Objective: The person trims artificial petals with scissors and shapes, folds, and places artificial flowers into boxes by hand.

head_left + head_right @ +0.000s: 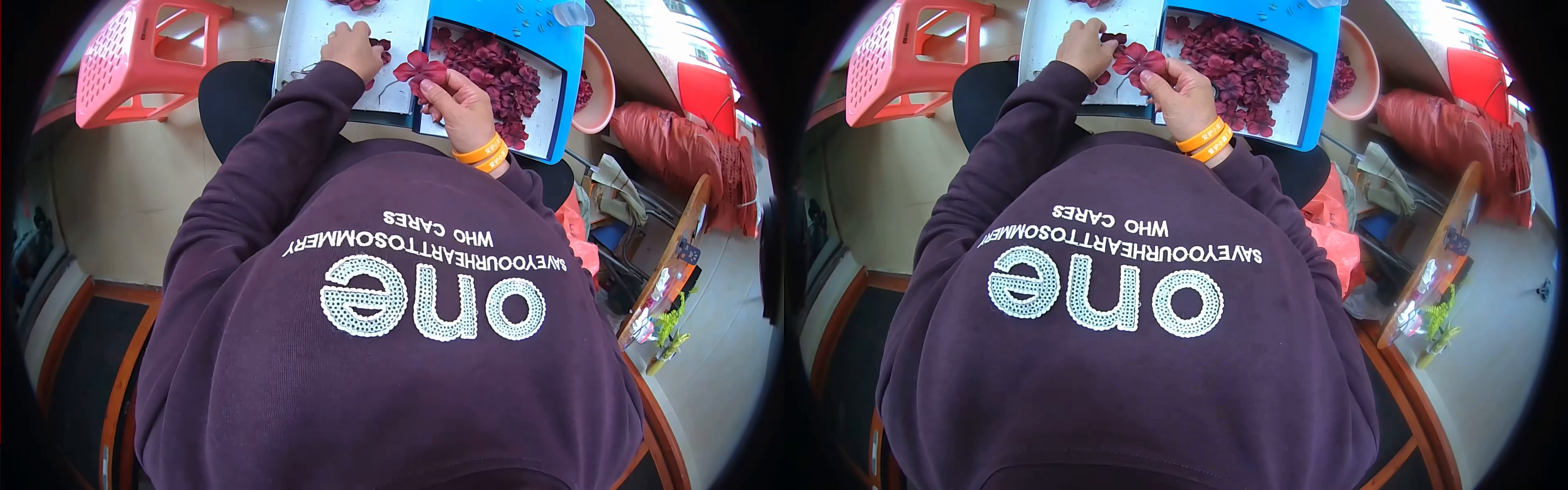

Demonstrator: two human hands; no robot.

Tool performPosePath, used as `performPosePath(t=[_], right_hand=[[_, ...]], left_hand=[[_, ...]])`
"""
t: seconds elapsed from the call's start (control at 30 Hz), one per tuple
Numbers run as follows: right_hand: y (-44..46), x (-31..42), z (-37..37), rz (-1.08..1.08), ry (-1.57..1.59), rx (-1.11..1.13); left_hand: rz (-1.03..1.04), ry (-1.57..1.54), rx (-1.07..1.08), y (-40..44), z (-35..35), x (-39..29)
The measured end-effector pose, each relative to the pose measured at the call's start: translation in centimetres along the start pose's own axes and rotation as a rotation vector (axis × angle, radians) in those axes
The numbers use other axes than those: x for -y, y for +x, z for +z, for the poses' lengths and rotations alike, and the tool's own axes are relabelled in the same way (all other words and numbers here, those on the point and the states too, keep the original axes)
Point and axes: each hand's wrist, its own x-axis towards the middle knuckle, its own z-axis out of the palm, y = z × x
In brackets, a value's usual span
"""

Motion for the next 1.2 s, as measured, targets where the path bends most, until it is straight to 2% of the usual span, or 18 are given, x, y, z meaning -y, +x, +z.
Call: performPosePath(t=[0.07, 0.1, 0.23, 0.27, 0.33, 0.4, 0.43, 0.57, 0.63, 0.67, 0.73, 0.9, 1.1, 1.2], right_hand=[[0.3, 0.0, 0.0, 0.032, -0.002, -0.019], [0.5, 0.3, 0.0, 0.032, -0.002, -0.017], [2.6, 2.3, 0.7, 0.027, -0.106, 0.027], [3.1, 3.0, 1.4, -0.013, -0.122, 0.038], [4.6, 3.5, 3.2, -0.055, -0.135, 0.036], [6.5, 3.2, 4.5, -0.019, -0.070, 0.201], [6.6, 3.1, 4.5, -0.024, -0.068, 0.198], [6.7, 2.1, 4.5, -0.150, -0.315, 0.123], [7.0, 1.1, 4.5, -0.140, -0.345, 0.149], [6.8, 0.6, 0.5, -0.117, -0.359, 0.160], [7.2, -0.6, 0.3, -0.074, -0.419, 0.180], [9.7, -2.2, 0.6, -0.136, -0.658, 0.286], [10.2, -2.8, 0.5, -0.105, -0.776, 0.299], [9.4, -2.8, 0.4, -0.174, -0.893, 0.307]], left_hand=[[0.133, 0.032, -0.245, 0.0, -0.3, 0.4], [0.132, 0.033, -0.246, -0.2, -1.4, -0.1], [-0.171, -1.338, 0.448, -1.2, -6.8, -1.8], [-0.171, -1.334, 0.455, -1.1, -7.2, -1.8], [-0.225, -1.396, 0.320, -1.1, -7.9, -1.4], [-0.274, -1.454, 0.176, -1.0, -8.6, -0.6], [-0.268, -1.452, 0.178, -1.1, -9.0, -0.1], [-0.157, -1.314, -0.132, -2.0, -11.1, 2.9], [-0.319, -1.199, -0.142, -3.3, -11.6, 4.0], [-0.319, -1.180, -0.149, -3.9, -9.7, 1.4], [-0.444, -1.329, -0.119, -5.3, -8.8, 3.0], [-0.536, -1.408, -0.093, -7.5, -8.4, 2.6], [-0.552, -1.515, -0.085, -8.2, -7.6, 2.0], [-0.546, -1.702, -0.020, -7.8, -7.5, 1.4]])
